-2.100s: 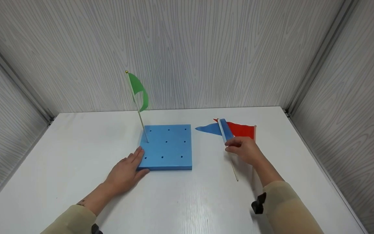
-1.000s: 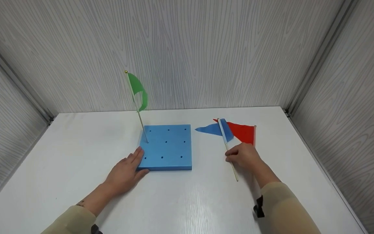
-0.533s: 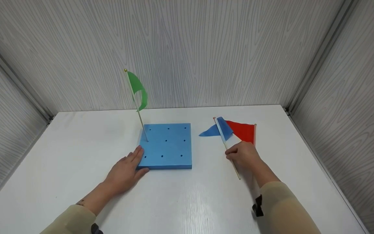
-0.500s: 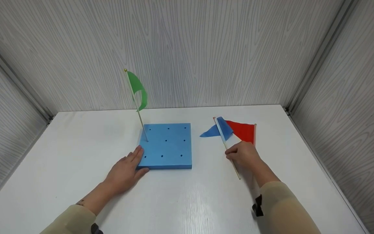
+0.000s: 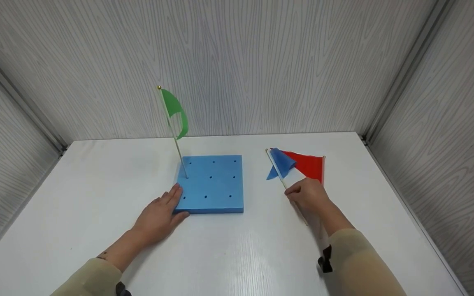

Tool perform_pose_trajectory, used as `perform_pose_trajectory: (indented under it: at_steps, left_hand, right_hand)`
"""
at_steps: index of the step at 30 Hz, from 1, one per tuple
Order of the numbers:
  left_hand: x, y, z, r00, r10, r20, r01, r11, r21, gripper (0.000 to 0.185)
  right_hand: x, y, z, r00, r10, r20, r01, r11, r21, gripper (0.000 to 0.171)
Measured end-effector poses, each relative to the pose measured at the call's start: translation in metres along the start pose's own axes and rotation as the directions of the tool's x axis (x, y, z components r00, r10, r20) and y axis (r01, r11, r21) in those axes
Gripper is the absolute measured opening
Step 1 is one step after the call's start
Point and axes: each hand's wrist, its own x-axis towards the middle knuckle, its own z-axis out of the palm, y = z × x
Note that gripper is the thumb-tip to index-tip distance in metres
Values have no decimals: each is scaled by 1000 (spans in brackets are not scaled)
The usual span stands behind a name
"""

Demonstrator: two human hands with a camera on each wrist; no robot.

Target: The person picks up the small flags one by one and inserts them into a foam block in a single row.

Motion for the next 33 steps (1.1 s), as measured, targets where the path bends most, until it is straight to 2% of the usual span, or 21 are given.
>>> perform_pose_trajectory:
  at_steps: [15,24,33]
  left_hand:
    - [1,-1,-1,1000,8,0,-8,1000,14,81]
    - [0,-1,-1,1000,8,0,-8,1000,25,81]
    - [0,-1,1,1000,-5,11,5,1000,12,82]
  right_hand:
    - [-3,5,-1,999,-18,-36,21,996,90,33]
    - [-4,6,0,999,13,-42,-6,985,172,36]
    - [-6,-2,0,999,36,-28,-27,961,274,51]
